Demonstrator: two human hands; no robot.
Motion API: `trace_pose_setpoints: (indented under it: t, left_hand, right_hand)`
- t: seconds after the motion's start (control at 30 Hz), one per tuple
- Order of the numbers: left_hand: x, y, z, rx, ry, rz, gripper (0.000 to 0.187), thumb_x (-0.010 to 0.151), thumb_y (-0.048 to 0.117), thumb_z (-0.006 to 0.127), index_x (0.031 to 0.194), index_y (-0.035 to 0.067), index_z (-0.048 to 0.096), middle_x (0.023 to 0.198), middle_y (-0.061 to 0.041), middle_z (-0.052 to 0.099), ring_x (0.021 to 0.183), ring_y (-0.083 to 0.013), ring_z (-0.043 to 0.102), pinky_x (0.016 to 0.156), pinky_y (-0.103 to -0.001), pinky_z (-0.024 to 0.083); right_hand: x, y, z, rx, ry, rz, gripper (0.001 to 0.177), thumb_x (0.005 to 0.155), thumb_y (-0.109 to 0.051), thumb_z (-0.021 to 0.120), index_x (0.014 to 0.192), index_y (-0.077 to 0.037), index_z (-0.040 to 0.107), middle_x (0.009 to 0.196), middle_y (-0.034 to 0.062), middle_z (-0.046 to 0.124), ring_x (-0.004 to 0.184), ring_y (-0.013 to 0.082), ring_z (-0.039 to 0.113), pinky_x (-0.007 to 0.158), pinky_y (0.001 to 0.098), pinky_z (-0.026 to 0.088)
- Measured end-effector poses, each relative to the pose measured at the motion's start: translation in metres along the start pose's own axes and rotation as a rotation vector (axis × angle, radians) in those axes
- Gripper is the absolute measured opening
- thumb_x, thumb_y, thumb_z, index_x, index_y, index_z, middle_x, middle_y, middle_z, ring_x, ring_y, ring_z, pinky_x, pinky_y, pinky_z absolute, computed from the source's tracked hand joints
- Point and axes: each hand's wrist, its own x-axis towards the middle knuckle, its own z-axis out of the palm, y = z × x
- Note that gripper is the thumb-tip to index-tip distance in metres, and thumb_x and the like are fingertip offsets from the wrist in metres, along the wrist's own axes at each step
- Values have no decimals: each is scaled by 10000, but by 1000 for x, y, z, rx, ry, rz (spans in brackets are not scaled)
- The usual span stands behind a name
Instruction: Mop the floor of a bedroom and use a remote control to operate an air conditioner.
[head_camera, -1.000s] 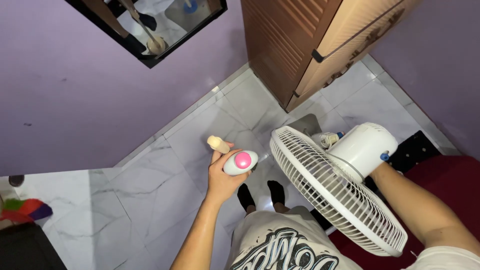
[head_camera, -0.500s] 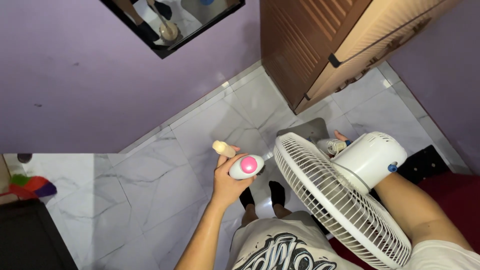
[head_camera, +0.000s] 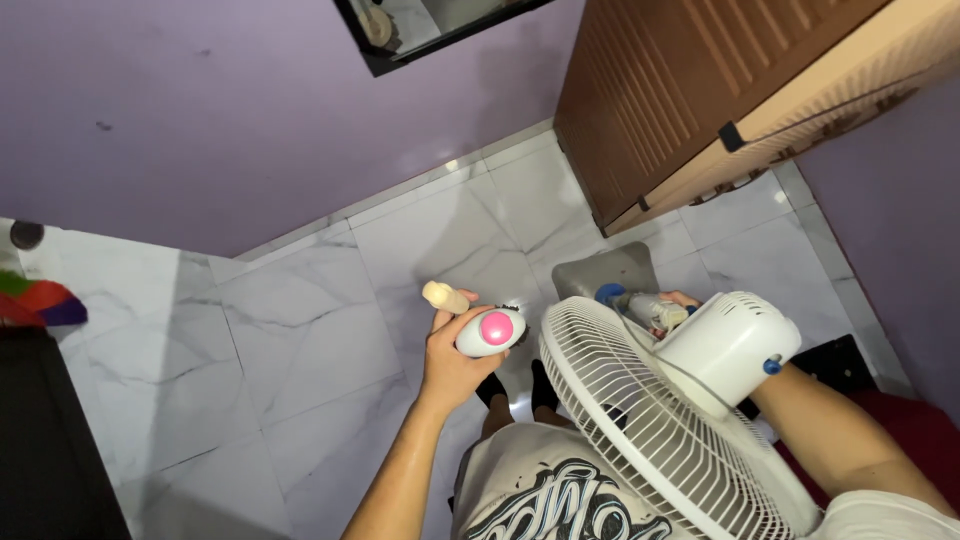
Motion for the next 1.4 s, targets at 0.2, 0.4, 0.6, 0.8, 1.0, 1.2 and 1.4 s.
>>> trace_pose_setpoints:
  t: [0.2,0.4,0.6,0.8,1.0,1.2,1.4]
  left_hand:
    - [-6,-21,-36,-9,54,4,517,622,35,862,1123,45,731,1352,-92,549,1224,-249,616,1002,-361,529]
    - [-10,-35,-79,0,102,23,524,623,38,866,1127,33,724,1355,-91,549,1236,-254,601,1008,-362,518]
    - [-19,-45,-117,2,130,-8,514,621,35,866,1115,30,722,1345,-94,544,1220,-251,609,993,-362,526]
    - [-29,-55,-142,9,175,-15,521,626,25,856,1132,32,732,1371,-104,557,1240,-260,609,989,-366,537]
    - [-39,-61,-151,8,280,-58,506,633,25,847,1126,36,730,1357,-98,563,1209,-252,627,976,-359,545]
    - [-31,-54,-152,31,385,-118,516,612,9,854,1113,31,734,1334,-93,553,1192,-244,619,972,-358,529]
    - [-7,-48,-130,33,480,-176,491,628,9,854,1103,40,733,1319,-86,554,1168,-225,632,952,-341,550]
  right_hand:
    - [11,2,39,-57,-21,24,370,1034,-305,477,1234,-56,662,1253,135,702,1043,276,707,898,419,580]
    - [37,2,84,-105,-57,46,356,1028,-284,483,1236,-58,661,1268,132,699,1056,277,704,905,414,579]
    - [53,16,118,-123,-77,74,343,1021,-264,489,1237,-60,661,1284,129,695,1070,279,702,913,408,578]
    - [93,-26,200,-166,-113,98,331,1015,-243,494,1239,-62,660,1300,126,692,1083,280,700,920,403,577]
    - [135,-46,243,-249,-167,158,322,1009,-222,500,1240,-64,660,1315,123,688,1097,282,697,927,398,576]
    - [184,-67,270,-313,-223,241,314,1003,-201,506,1241,-67,659,1331,120,685,1110,283,695,934,393,575]
    - [218,-96,280,-346,-262,304,307,997,-181,512,1243,-69,658,1346,116,682,1124,284,693,941,387,574]
